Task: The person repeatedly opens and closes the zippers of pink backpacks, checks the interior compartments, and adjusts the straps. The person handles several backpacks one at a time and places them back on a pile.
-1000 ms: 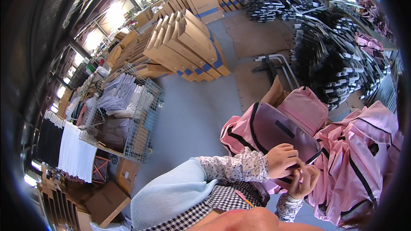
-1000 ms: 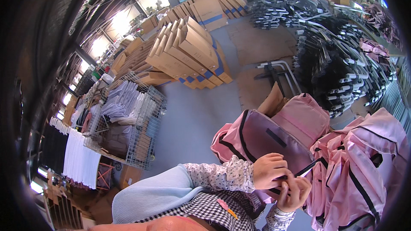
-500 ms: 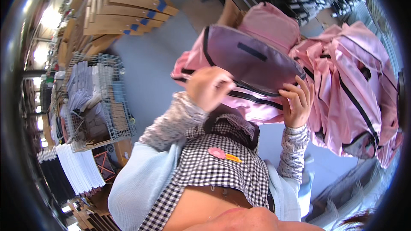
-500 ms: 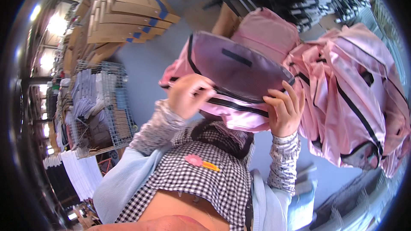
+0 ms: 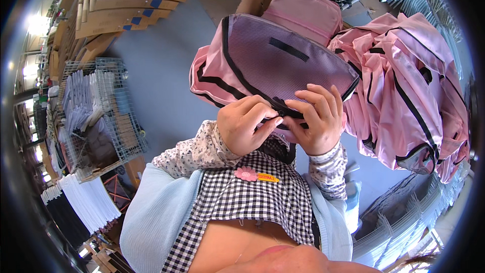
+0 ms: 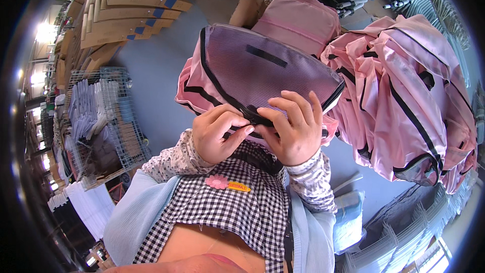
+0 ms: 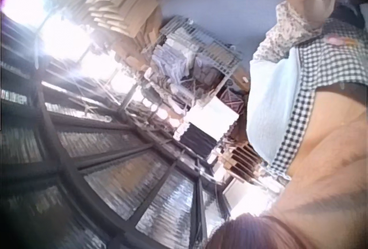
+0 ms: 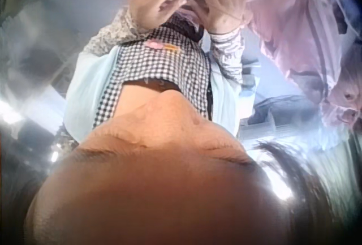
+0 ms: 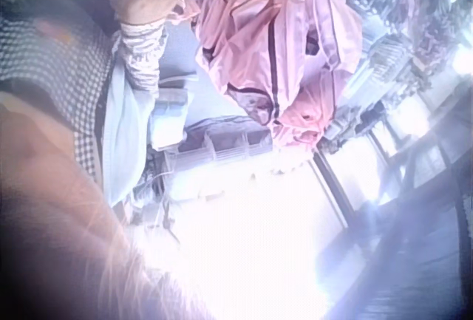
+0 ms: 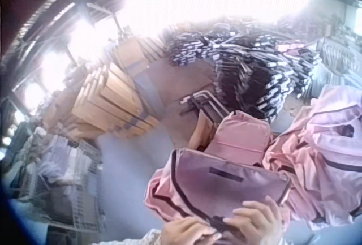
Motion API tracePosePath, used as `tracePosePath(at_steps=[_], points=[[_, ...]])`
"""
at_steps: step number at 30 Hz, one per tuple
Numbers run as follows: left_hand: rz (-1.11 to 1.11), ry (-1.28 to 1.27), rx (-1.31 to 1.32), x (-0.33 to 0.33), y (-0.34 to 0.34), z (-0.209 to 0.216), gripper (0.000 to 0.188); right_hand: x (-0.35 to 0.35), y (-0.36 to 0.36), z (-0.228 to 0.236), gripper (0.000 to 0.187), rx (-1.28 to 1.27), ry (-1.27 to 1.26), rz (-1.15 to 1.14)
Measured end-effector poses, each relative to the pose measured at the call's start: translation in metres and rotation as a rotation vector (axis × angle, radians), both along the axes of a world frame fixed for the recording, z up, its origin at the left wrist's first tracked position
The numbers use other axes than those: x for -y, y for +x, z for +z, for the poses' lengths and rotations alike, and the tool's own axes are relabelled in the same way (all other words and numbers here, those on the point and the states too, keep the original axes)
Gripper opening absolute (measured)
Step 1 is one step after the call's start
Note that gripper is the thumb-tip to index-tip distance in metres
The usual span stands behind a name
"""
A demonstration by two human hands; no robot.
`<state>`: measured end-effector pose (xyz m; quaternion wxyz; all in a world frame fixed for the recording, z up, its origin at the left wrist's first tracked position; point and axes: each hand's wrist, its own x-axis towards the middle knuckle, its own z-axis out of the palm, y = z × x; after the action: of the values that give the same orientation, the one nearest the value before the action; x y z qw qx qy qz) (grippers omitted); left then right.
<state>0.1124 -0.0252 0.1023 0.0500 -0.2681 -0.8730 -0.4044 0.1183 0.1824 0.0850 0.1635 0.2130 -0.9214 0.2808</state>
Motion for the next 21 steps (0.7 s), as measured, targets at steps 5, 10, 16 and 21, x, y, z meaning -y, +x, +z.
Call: tracePosePath(at_steps=[5,10,16,21], points=[[0.007,-0.017,-0.09,0.002,0.003,-0.012,0.019,0.01,0.002,-0.029,0.032,-0.087,-0.06,-0.07],[0.074,-0.003,0.008,0.009,0.012,-0.024,0.017,0.013,0.007,-0.046,0.03,-0.15,-0.018,-0.054],[0.126,0.02,-0.044,0.016,0.01,-0.026,0.014,0.011,0.009,-0.051,0.028,-0.211,-0.08,-0.045],[0.097,-0.024,-0.033,0.015,0.012,-0.028,0.017,0.014,0.011,-0.056,0.028,-0.201,-0.12,-0.054]])
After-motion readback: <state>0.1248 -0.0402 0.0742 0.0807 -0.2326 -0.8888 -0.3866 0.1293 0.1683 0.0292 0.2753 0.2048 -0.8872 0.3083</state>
